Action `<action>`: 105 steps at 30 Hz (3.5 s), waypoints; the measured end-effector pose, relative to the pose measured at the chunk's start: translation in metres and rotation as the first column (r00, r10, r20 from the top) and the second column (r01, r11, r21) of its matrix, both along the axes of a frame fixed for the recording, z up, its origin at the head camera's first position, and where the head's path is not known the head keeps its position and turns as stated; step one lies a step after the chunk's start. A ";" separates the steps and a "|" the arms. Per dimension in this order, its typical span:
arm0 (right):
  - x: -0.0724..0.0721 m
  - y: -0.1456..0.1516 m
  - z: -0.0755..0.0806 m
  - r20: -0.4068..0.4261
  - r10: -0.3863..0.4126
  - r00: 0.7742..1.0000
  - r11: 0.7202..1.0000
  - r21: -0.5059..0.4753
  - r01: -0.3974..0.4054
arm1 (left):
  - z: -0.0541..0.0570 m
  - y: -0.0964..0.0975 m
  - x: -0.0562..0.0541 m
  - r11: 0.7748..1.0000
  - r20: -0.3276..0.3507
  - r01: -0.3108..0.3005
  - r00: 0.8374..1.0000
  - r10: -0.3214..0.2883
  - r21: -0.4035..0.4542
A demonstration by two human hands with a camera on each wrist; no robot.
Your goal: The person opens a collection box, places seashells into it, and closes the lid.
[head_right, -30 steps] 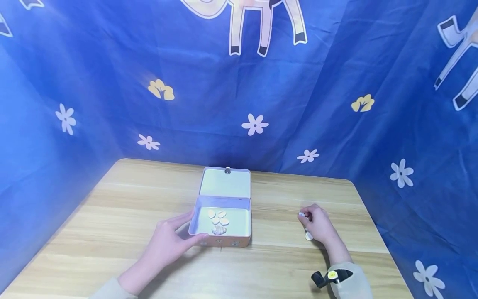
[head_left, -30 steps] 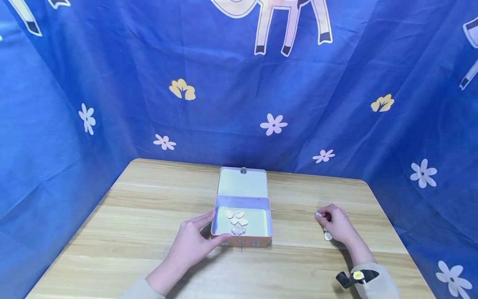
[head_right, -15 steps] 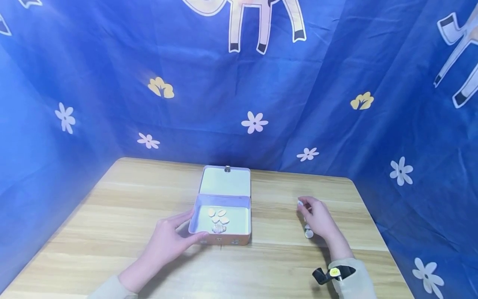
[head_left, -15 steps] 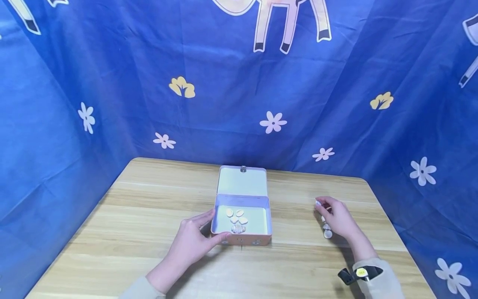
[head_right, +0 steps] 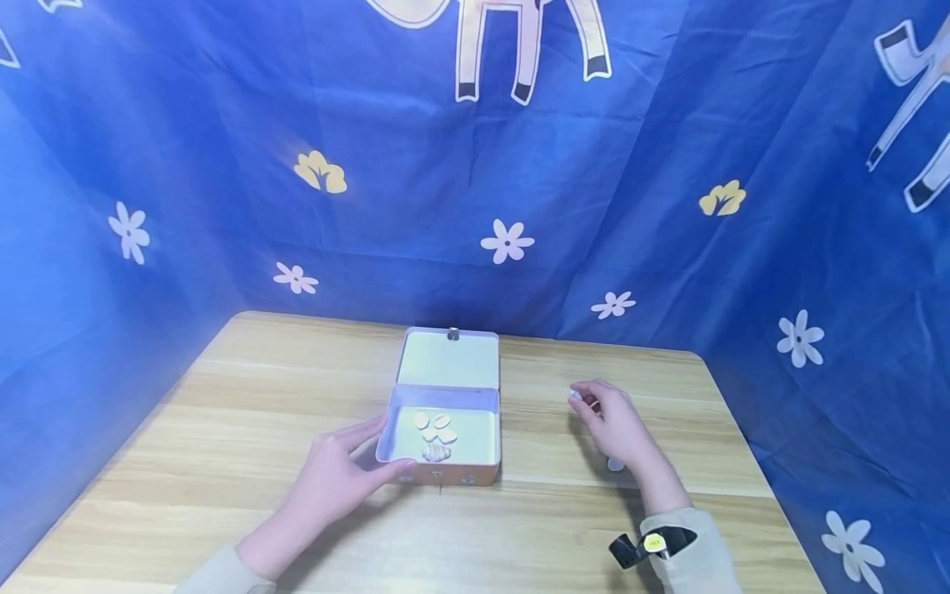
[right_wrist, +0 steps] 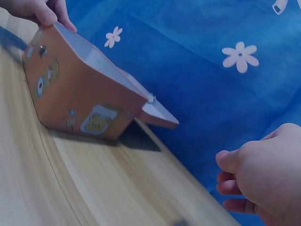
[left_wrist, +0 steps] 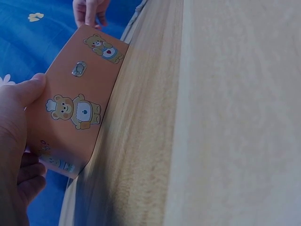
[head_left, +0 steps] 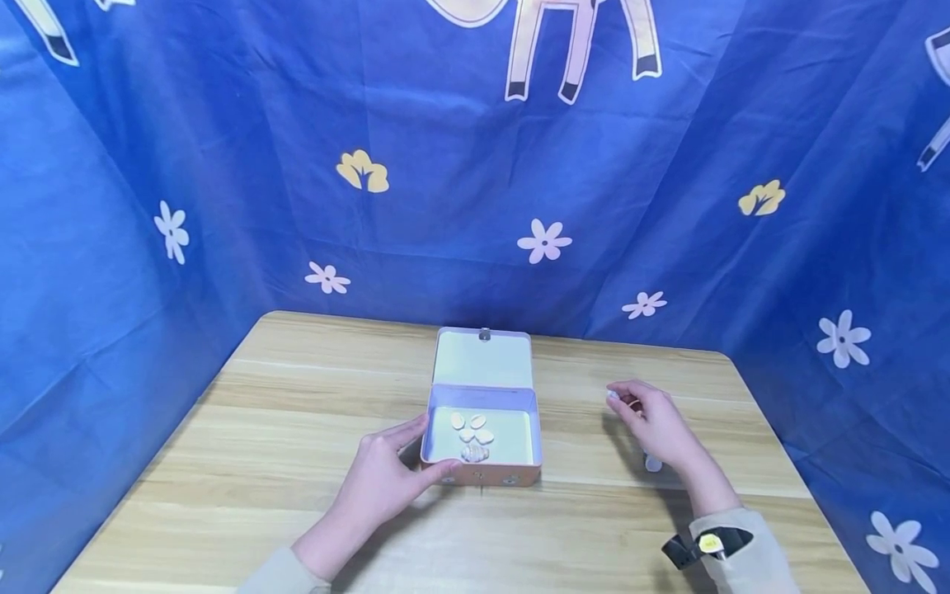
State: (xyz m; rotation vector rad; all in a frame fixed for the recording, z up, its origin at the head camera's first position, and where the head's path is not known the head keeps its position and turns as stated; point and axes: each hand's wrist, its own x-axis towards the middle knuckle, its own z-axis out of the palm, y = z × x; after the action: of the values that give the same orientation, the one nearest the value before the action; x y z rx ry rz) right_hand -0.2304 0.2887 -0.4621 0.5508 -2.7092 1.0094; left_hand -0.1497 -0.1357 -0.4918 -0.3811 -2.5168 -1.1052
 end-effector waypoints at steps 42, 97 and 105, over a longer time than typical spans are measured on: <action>0.001 -0.107 0.040 -0.017 0.304 0.953 0.952 -0.024 -0.304 | -0.001 -0.001 -0.001 1.000 -0.002 0.012 1.000 -0.012 -0.001; -0.012 -0.206 -0.007 0.128 0.525 0.841 0.828 0.152 -0.540 | -0.004 -0.002 -0.004 0.999 -0.074 0.033 0.997 -0.032 0.004; -0.011 -0.191 0.007 0.088 0.516 0.852 0.850 0.067 -0.522 | -0.003 -0.002 -0.005 1.000 -0.046 0.026 0.999 -0.026 0.007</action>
State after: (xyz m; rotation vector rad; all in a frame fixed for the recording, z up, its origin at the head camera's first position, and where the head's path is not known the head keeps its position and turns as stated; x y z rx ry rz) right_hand -0.2414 0.0974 -0.4553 1.3481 -2.7291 1.0300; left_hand -0.1544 -0.1380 -0.4952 -0.4331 -2.4740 -1.1022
